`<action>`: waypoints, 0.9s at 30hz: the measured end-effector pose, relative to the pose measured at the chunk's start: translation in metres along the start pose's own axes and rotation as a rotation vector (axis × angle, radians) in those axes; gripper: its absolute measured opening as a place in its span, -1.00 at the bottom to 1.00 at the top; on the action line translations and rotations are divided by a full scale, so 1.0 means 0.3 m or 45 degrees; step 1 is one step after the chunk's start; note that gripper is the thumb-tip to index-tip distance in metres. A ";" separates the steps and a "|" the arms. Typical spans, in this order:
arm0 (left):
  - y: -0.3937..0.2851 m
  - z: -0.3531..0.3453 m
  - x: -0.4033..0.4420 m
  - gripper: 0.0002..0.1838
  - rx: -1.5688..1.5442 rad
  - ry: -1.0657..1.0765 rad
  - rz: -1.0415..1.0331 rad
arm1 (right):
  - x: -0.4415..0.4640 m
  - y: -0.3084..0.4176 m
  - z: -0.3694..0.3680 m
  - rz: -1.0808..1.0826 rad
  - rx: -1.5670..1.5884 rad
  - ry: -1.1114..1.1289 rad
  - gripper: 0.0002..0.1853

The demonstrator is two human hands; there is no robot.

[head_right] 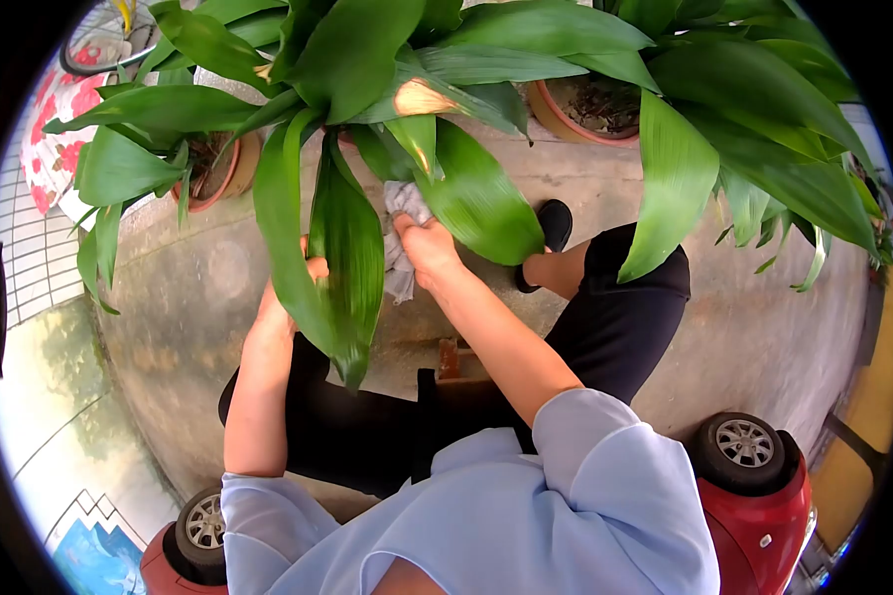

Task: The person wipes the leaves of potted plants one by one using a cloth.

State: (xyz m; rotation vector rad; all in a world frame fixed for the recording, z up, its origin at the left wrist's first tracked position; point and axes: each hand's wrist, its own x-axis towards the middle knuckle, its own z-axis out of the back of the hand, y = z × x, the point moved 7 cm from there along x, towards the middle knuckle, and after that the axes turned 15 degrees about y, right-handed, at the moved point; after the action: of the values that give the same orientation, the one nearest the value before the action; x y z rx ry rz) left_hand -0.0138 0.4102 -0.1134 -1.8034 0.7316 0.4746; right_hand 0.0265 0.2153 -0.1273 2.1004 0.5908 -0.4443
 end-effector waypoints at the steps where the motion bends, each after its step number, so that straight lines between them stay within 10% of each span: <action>1: -0.007 -0.006 0.000 -0.65 0.029 0.004 -0.009 | -0.006 0.007 0.019 -0.021 0.047 -0.009 -0.72; 11: -0.022 -0.074 -0.015 -0.64 0.079 0.018 -0.073 | 0.069 0.097 -0.110 0.330 -0.931 0.289 -0.14; 15: -0.030 -0.093 -0.027 -0.61 -0.075 0.040 -0.006 | 0.235 -0.035 -0.043 0.132 -0.457 0.245 0.01; 27: -0.008 -0.040 -0.004 -0.57 0.062 -0.060 0.080 | 0.213 0.011 -0.064 0.041 -0.167 0.256 -0.42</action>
State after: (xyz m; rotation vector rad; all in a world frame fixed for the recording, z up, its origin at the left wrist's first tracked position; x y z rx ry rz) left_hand -0.0133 0.3997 -0.1068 -1.7221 0.7628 0.5343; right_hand 0.0826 0.2453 -0.1475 2.0391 0.6818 -0.1718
